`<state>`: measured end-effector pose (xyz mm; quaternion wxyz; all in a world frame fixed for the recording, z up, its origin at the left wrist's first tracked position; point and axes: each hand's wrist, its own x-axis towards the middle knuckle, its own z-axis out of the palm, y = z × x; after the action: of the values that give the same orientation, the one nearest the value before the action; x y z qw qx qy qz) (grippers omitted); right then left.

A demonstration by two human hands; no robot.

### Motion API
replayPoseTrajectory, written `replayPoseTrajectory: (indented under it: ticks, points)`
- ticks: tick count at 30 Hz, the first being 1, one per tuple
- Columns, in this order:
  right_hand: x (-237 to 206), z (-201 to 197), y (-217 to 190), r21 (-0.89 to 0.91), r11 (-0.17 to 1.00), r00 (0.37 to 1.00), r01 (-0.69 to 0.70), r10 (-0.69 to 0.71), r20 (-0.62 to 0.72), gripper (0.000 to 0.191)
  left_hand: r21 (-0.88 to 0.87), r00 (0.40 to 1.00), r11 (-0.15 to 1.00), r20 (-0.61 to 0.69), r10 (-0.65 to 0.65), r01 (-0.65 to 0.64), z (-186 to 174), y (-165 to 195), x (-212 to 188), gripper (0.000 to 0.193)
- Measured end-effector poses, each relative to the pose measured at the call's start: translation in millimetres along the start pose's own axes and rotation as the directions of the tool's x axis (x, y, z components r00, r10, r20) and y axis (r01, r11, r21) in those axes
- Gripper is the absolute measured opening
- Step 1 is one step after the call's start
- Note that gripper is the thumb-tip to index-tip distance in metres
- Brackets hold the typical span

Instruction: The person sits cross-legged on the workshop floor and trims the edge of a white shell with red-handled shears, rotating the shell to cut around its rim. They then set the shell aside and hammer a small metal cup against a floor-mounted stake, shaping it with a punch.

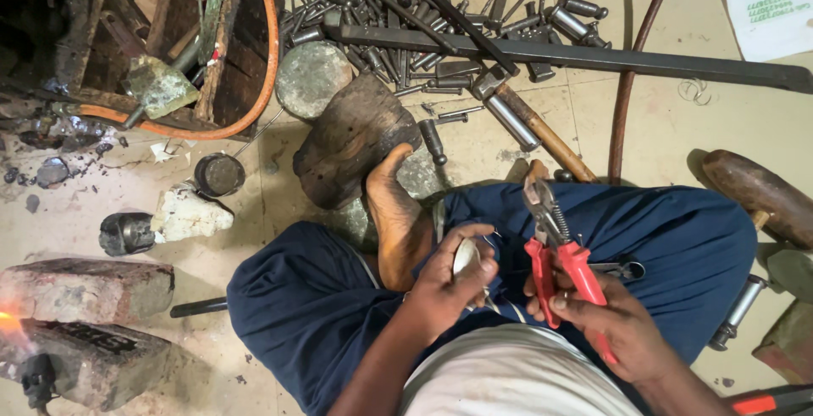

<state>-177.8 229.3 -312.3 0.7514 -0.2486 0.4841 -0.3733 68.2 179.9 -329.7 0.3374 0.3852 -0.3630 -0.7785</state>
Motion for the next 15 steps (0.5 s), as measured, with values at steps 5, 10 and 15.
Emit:
replayPoseTrajectory:
  ticks: [5, 10, 15]
  points:
    - [-0.6, -0.3, 0.9, -0.053, 0.999, 1.0, -0.003, 0.004, 0.014, 0.04, -0.402, 0.998, 0.913, 0.035, -0.059, 0.068, -8.9, -3.0, -0.9, 0.039]
    - [-0.7, 0.5, 0.3, -0.057, 0.998, 1.0, 0.01, -0.009, 0.024, 0.04, -0.359, 0.993, 0.927, 0.015, -0.113, 0.111, -6.5, -3.0, 0.7, 0.033]
    - [-0.3, -4.5, 7.4, -0.056, 0.998, 1.0, -0.004, 0.006, 0.029, 0.043, -0.301, 1.0, 0.954, -0.017, -0.016, 0.011, -7.9, -9.5, 2.5, 0.022]
